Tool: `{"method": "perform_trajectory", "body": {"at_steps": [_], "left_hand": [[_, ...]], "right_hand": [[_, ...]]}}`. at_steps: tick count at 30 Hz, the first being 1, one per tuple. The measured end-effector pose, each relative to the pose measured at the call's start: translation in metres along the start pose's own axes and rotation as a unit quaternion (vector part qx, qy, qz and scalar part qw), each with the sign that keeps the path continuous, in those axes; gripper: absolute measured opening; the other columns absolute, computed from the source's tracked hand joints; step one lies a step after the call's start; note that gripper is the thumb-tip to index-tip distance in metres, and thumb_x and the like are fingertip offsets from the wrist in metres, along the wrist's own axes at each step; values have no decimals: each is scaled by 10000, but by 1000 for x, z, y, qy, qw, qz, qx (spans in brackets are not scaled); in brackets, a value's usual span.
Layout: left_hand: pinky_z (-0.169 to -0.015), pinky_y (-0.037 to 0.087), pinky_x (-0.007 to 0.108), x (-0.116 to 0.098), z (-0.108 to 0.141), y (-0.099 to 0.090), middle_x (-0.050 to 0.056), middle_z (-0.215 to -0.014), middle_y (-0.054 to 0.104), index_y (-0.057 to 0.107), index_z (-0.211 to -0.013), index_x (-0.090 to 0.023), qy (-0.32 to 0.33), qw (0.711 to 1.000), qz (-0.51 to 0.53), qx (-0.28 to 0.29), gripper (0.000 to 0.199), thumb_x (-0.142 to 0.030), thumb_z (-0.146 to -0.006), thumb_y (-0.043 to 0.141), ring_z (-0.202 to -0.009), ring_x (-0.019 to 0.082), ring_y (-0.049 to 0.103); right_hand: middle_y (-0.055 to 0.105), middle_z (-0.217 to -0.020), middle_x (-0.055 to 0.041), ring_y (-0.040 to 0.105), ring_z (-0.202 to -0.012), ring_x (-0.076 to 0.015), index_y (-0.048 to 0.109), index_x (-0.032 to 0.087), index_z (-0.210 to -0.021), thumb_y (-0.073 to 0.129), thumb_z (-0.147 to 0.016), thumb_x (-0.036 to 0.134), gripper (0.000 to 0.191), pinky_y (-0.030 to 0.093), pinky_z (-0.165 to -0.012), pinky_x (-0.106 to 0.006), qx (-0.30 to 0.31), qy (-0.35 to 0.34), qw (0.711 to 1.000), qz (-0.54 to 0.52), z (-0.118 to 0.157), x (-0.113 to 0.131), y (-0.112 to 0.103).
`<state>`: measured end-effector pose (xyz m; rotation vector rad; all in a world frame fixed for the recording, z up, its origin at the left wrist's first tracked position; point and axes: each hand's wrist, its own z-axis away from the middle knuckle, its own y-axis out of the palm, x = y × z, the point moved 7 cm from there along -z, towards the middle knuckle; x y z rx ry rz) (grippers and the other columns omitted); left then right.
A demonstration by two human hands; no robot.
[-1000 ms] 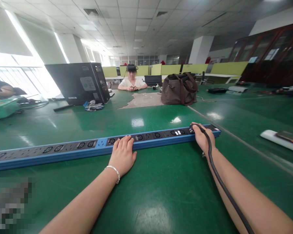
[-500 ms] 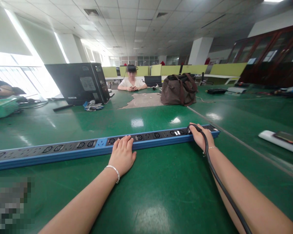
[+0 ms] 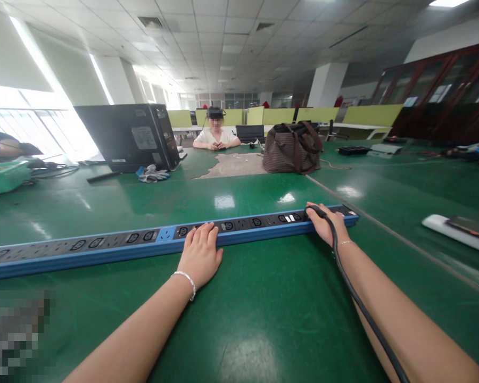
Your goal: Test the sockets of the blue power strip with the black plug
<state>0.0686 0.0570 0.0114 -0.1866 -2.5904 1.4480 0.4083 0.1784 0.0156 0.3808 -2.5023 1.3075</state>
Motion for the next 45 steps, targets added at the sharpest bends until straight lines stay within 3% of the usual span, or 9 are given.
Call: {"method": "perform_trajectory", "body": {"at_steps": [4, 10, 21, 28, 36, 45], "left_hand": [[-1048, 301, 447, 0, 0, 0, 152, -1308, 507, 488, -1224, -104, -1, 1000, 2, 1, 472, -296, -793, 506, -1216, 275, 442], [-1054, 296, 447, 0, 0, 0, 147, -1310, 507, 485, -1228, -101, -4, 1000, -1, 3, 480, -299, -791, 509, -1218, 274, 441], [-1048, 300, 452, 0, 0, 0, 153, -1310, 505, 484, -1226, -107, -3, 1000, 2, 1, 476, -296, -790, 507, -1219, 279, 441], [-1047, 301, 454, 0, 1, -1, 151, -1308, 507, 488, -1220, -123, -2, 1000, 7, -1, 459, -287, -791, 499, -1217, 278, 445], [-1056, 288, 446, 0, 1, 0, 144, -1317, 499, 480, -1228, -122, -3, 1000, 1, 3, 465, -293, -796, 491, -1225, 275, 437], [-1050, 292, 449, 0, 1, 1, 147, -1309, 505, 479, -1227, -126, 1, 1000, 0, 1, 462, -298, -798, 487, -1224, 273, 437]], "right_hand": [[605, -1222, -43, 399, -1273, -256, 606, 273, -1175, 350, -873, 432, 427, 213, -1058, -525, 25, 22, 999, 7, 8, 2, 1], [536, -1311, -23, 340, -1309, -265, 537, 275, -1260, 348, -885, 463, 461, 213, -1067, -528, 21, 14, 999, 27, 18, 5, -4], [612, -1213, -31, 446, -1222, -261, 610, 277, -1170, 326, -875, 465, 450, 196, -1055, -526, 23, 35, 999, 8, 12, 4, -3], [584, -1253, -36, 443, -1223, -254, 569, 263, -1220, 314, -876, 479, 480, 205, -1052, -511, 26, 6, 999, 21, 17, 5, -4], [661, -1106, -67, 515, -1136, -254, 633, 239, -1109, 325, -869, 471, 453, 232, -1031, -508, -28, -20, 999, 7, 19, 13, -10], [673, -1070, -95, 547, -1113, -250, 657, 203, -1042, 353, -850, 442, 432, 303, -1017, -452, -45, -38, 998, -19, 18, 15, -13]]}}
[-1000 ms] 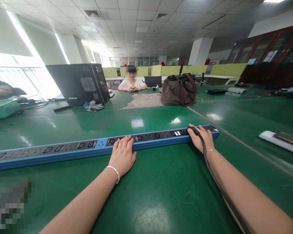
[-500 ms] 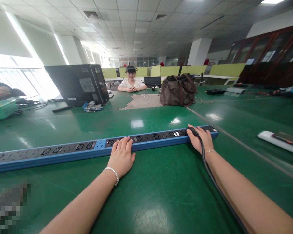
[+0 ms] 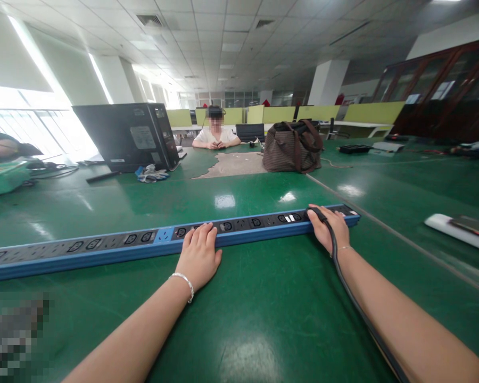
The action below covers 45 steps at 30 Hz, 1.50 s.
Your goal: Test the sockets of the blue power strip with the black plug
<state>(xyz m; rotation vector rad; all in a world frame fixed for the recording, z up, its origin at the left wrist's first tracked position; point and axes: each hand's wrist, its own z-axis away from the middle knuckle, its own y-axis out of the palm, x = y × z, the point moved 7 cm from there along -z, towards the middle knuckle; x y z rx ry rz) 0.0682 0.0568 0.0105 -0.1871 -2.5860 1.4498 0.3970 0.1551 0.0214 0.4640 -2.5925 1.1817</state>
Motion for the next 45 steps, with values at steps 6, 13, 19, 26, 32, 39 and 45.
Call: {"method": "perform_trajectory", "body": {"at_steps": [6, 13, 19, 26, 32, 39, 45], "left_hand": [[-1047, 296, 451, 0, 0, -1, 151, -1308, 505, 478, -1225, -115, 1, 1000, 0, 0, 465, -293, -795, 490, -1221, 280, 437], [-1042, 305, 454, 0, 0, -1, 147, -1298, 514, 484, -1223, -147, -3, 1000, 11, -4, 457, -293, -790, 495, -1214, 275, 450], [-1045, 301, 451, 1, 0, -1, 151, -1302, 510, 481, -1223, -127, 0, 1000, 5, -1, 458, -293, -796, 490, -1218, 276, 444], [-1035, 314, 461, 0, -1, -2, 157, -1297, 513, 490, -1217, -137, 0, 1000, 10, -4, 460, -291, -783, 505, -1203, 283, 457], [-1039, 311, 457, 0, -1, -3, 155, -1298, 512, 489, -1214, -128, -1, 1000, 8, -3, 460, -290, -785, 505, -1208, 282, 451], [-1052, 299, 444, 0, 0, -2, 151, -1302, 510, 478, -1220, -118, 0, 1000, 7, 2, 464, -287, -788, 502, -1219, 273, 443], [-1055, 292, 444, 0, -1, -2, 146, -1302, 511, 482, -1215, -128, -2, 1000, 11, 6, 457, -283, -786, 502, -1222, 271, 440]], "right_hand": [[683, -1004, -103, 616, -980, -255, 583, 166, -1177, 271, -880, 496, 543, 408, -924, -455, -75, 83, 988, -104, -2, -20, -11], [662, -1081, -106, 577, -1059, -235, 643, 162, -1086, 279, -885, 489, 529, 418, -940, -365, -113, 139, 976, -125, -4, -48, -27], [661, -1085, -72, 513, -1151, -256, 664, 220, -1044, 355, -845, 448, 433, 351, -1001, -416, -35, 120, 988, -91, -12, -56, -11], [642, -1143, -60, 478, -1188, -277, 663, 235, -1080, 368, -836, 481, 455, 334, -1010, -437, 7, 123, 991, -46, -15, -57, -5], [620, -1197, -6, 434, -1229, -292, 644, 288, -1122, 389, -836, 469, 424, 308, -1030, -466, 62, 103, 992, 24, -19, -53, 0], [597, -1234, -12, 403, -1249, -314, 614, 317, -1168, 384, -855, 480, 421, 321, -1007, -511, 57, 53, 995, 65, -17, -54, 0], [579, -1261, -4, 386, -1267, -296, 582, 299, -1212, 328, -869, 507, 474, 276, -1033, -493, 69, 47, 994, 74, -13, -55, 1]]}}
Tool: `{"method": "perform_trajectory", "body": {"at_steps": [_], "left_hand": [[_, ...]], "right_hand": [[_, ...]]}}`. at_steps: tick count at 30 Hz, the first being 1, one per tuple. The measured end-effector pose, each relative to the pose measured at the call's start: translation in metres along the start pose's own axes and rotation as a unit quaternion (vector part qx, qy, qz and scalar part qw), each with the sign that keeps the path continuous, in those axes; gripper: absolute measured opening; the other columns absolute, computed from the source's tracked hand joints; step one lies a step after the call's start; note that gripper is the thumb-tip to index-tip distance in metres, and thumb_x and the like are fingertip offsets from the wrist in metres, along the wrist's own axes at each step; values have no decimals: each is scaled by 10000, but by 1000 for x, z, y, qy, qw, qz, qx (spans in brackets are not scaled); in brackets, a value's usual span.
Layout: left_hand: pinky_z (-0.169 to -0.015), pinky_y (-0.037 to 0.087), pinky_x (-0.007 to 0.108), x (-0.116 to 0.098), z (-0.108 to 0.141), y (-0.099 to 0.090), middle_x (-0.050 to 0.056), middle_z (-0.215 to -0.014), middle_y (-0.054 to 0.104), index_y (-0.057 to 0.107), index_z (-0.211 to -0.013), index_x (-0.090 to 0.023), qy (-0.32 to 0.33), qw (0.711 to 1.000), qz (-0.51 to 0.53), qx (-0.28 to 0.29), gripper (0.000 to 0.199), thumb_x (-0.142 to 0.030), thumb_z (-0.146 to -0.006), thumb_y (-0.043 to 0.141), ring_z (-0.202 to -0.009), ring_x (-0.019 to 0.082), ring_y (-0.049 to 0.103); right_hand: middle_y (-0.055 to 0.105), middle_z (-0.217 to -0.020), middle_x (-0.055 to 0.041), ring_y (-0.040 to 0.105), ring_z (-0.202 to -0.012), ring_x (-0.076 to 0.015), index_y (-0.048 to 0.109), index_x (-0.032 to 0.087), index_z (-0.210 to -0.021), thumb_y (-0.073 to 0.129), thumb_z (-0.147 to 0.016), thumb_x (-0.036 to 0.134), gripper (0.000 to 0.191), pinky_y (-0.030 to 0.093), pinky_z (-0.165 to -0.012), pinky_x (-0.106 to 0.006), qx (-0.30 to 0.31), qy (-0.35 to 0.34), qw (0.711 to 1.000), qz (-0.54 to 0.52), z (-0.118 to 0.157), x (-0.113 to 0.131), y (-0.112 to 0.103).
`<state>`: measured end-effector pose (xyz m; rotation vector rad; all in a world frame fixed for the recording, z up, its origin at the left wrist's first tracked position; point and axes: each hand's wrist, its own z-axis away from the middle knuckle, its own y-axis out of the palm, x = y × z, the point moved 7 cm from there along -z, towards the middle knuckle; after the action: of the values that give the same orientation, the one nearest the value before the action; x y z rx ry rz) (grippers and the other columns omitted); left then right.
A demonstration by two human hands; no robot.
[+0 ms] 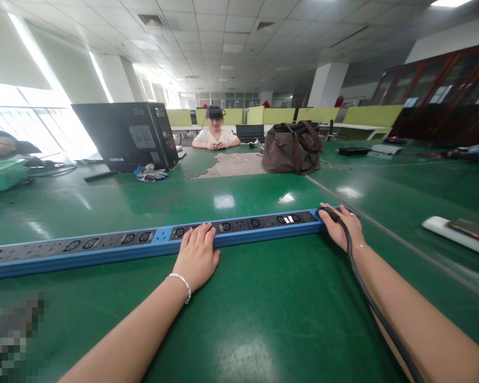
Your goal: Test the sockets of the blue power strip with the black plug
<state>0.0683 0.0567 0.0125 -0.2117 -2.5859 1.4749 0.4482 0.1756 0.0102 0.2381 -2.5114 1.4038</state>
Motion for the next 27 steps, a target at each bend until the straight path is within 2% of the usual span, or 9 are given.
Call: {"method": "perform_trajectory", "body": {"at_steps": [4, 9, 15, 20, 27], "left_hand": [[-1049, 301, 447, 1, 0, 0, 149, -1301, 511, 486, -1213, -132, -4, 1000, 0, -3, 453, -285, -787, 503, -1218, 273, 445], [-1045, 310, 448, 0, 0, 0, 153, -1295, 516, 492, -1208, -111, -2, 1000, -4, 0, 462, -287, -781, 513, -1210, 275, 451], [-1047, 310, 449, 0, 0, -1, 150, -1294, 517, 491, -1211, -120, -3, 1000, -3, -2, 462, -283, -779, 515, -1215, 270, 448], [-1042, 311, 447, -1, 0, 0, 158, -1297, 511, 489, -1213, -93, 0, 1000, -13, 3, 469, -288, -787, 508, -1207, 279, 448], [-1035, 317, 452, 0, 0, -1, 155, -1288, 517, 490, -1208, -123, -1, 1000, -4, -9, 464, -284, -773, 519, -1202, 277, 456]], "right_hand": [[609, -1217, -4, 410, -1253, -276, 613, 320, -1168, 354, -859, 490, 438, 267, -1039, -481, 20, 33, 999, -4, -3, 1, -2], [639, -1153, -15, 433, -1228, -286, 661, 325, -1092, 370, -844, 468, 407, 285, -1022, -477, 17, 68, 997, -9, -5, 5, -6], [594, -1238, -28, 386, -1268, -304, 581, 303, -1215, 333, -876, 492, 461, 259, -1027, -518, 13, 9, 1000, 1, -2, 2, 0], [599, -1232, -28, 413, -1247, -298, 581, 290, -1204, 330, -894, 456, 433, 259, -1020, -537, -13, -27, 1000, 4, 3, 6, -1], [649, -1132, -71, 485, -1182, -260, 653, 258, -1067, 359, -868, 446, 402, 241, -1025, -509, -58, -1, 997, -47, 5, 9, -5]]}}
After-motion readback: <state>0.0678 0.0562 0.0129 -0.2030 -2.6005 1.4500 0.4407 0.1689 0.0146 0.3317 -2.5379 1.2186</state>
